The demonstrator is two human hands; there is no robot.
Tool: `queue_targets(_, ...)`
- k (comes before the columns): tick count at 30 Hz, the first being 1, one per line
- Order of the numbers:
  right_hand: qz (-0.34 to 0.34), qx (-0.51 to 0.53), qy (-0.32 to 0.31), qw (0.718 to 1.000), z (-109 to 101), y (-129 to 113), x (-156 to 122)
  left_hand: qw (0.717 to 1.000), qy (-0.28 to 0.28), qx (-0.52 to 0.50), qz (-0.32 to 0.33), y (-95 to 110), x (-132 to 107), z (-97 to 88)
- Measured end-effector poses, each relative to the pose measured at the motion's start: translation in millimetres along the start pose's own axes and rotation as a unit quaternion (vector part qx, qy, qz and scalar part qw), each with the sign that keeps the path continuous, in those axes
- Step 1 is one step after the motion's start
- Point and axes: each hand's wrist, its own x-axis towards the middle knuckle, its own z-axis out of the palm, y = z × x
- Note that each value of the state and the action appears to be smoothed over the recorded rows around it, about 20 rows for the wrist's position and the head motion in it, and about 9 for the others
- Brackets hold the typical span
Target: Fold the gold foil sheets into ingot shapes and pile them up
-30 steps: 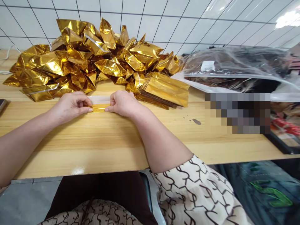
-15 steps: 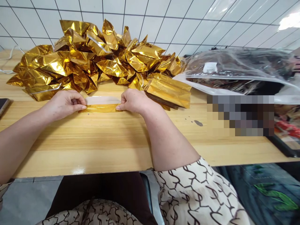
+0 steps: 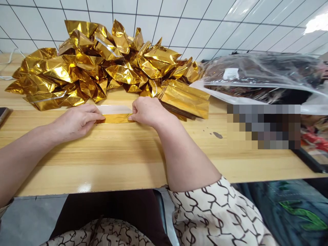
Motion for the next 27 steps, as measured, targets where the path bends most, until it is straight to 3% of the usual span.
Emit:
queue_targets(4,-0.104,0.041,0.079,0.991,12.3,-17.7,-5.4,1.000,0.008,0.004,0.004,-0.4,0.0,0.3)
queue_targets(8,-0.214,0.117,0.054,0.968,29.2,-36.3,-6.2,1.000,-0.005,-0.007,-0.003,1.2,1.2,-0.2)
queue_targets(11,-0.197,0.132,0.042,0.971,32.3,-37.0,-3.4,0.999,-0.015,-0.023,-0.023,1.6,1.8,-1.5)
queue_targets(17,-0.074,0.101,0.023,0.992,21.9,-21.1,1.2,0.998,-0.011,-0.043,-0.046,1.0,0.3,-3.1)
queue_targets(20,-0.067,0.087,0.028,0.994,21.0,-19.7,1.9,0.999,-0.013,-0.033,-0.035,7.9,0.1,-1.5)
queue_targets(23,-0.075,0.078,0.031,0.994,22.1,-20.8,2.2,0.997,-0.060,-0.043,0.012,19.0,-1.0,3.1)
queue_targets(27,-0.080,0.086,0.027,0.993,23.1,-19.9,3.0,0.985,-0.169,-0.041,0.012,27.9,-6.2,10.1)
